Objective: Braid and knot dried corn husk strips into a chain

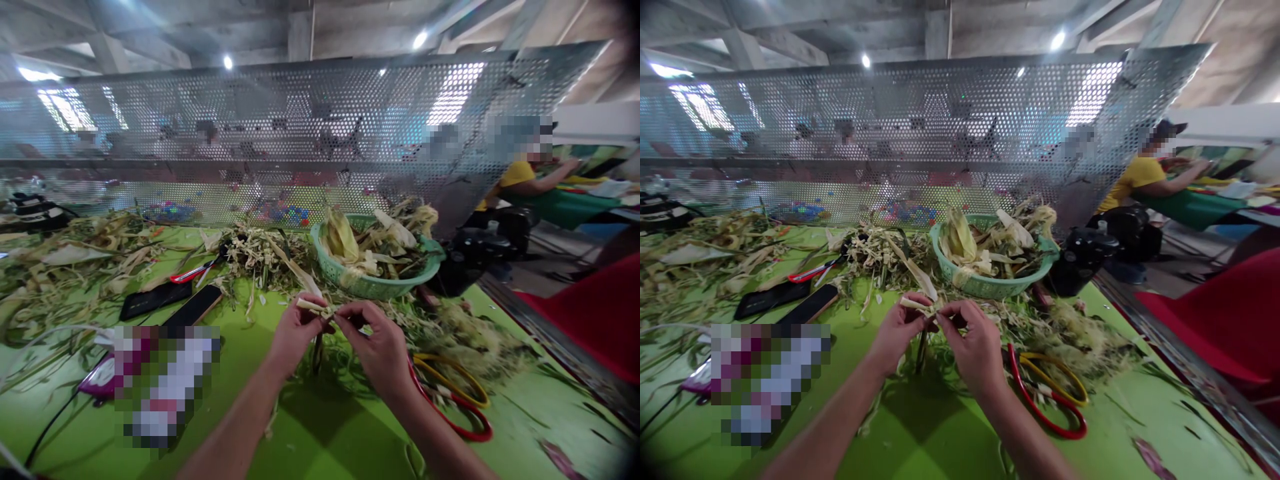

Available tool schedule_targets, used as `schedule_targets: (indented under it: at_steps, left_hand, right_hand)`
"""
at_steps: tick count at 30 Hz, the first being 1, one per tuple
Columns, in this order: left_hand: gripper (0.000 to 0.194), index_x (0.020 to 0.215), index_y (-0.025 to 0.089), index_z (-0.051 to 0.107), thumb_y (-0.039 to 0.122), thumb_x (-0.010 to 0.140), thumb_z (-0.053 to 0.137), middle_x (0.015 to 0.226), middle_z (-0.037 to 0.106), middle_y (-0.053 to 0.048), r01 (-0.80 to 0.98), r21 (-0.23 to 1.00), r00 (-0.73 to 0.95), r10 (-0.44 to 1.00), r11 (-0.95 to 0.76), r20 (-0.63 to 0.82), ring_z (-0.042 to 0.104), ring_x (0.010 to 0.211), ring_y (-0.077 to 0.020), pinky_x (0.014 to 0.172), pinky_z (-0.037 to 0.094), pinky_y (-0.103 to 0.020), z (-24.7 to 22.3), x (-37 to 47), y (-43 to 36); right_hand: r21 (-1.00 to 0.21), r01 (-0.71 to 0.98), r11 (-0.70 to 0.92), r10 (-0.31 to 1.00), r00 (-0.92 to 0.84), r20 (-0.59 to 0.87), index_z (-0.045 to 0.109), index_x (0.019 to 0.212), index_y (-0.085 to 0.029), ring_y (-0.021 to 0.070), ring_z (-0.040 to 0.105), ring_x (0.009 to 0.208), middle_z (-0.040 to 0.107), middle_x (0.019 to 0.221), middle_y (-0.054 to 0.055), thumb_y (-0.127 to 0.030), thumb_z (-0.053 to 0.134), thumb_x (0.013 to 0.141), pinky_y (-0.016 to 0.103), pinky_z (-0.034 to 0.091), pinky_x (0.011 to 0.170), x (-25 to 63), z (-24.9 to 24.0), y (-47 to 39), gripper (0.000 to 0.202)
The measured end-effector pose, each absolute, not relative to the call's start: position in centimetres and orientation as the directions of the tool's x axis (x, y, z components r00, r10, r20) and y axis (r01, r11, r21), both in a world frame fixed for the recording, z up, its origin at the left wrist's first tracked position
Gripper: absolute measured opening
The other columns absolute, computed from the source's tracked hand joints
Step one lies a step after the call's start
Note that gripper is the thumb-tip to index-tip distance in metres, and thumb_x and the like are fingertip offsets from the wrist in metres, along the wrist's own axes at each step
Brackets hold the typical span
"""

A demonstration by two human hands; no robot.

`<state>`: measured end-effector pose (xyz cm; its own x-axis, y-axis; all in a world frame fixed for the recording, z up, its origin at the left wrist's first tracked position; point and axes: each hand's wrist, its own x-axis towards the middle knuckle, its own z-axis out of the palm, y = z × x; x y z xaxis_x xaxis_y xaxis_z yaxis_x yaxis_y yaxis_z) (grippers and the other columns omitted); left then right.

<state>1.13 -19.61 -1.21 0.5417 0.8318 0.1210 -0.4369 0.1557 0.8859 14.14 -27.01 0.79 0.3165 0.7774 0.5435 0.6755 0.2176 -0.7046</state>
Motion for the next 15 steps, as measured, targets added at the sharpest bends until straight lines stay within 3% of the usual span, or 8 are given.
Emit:
schedule_targets:
  at_steps: [8, 15]
  left_hand:
    - [0.022, 0.084, 0.017, 0.063, 0.028, 0.070, 0.074, 0.078, 0.059, -0.001, -0.415, 0.907, 0.566, 0.801, 0.074, 0.194, 0.056, 0.071, -0.0118, 0.069, 0.051, -0.027, -0.51, 0.78, -19.47]
    - [0.013, 0.078, 0.018, 0.067, 0.027, 0.071, 0.072, 0.080, 0.059, -0.002, -0.363, 0.931, 0.567, 0.788, -0.024, 0.241, 0.057, 0.072, -0.0128, 0.069, 0.050, -0.026, -0.54, 0.32, -19.19]
  right_hand:
    - [-0.844, 0.481, 0.237, 0.829, 0.354, 0.434, 0.062, 0.097, -0.018, 0.0160, 0.060, 0.068, 0.065, 0.079, 0.003, -0.027, 0.065, 0.080, 0.027, 0.049, 0.064, 14.39, 0.39, -26.63, 0.019]
    - [-0.814, 0.536, 0.224, 0.868, 0.270, 0.416, 0.068, 0.098, -0.020, 0.0168, 0.060, 0.069, 0.068, 0.083, 0.005, -0.028, 0.063, 0.082, 0.028, 0.049, 0.063, 14.64, 0.85, -26.88, 0.019]
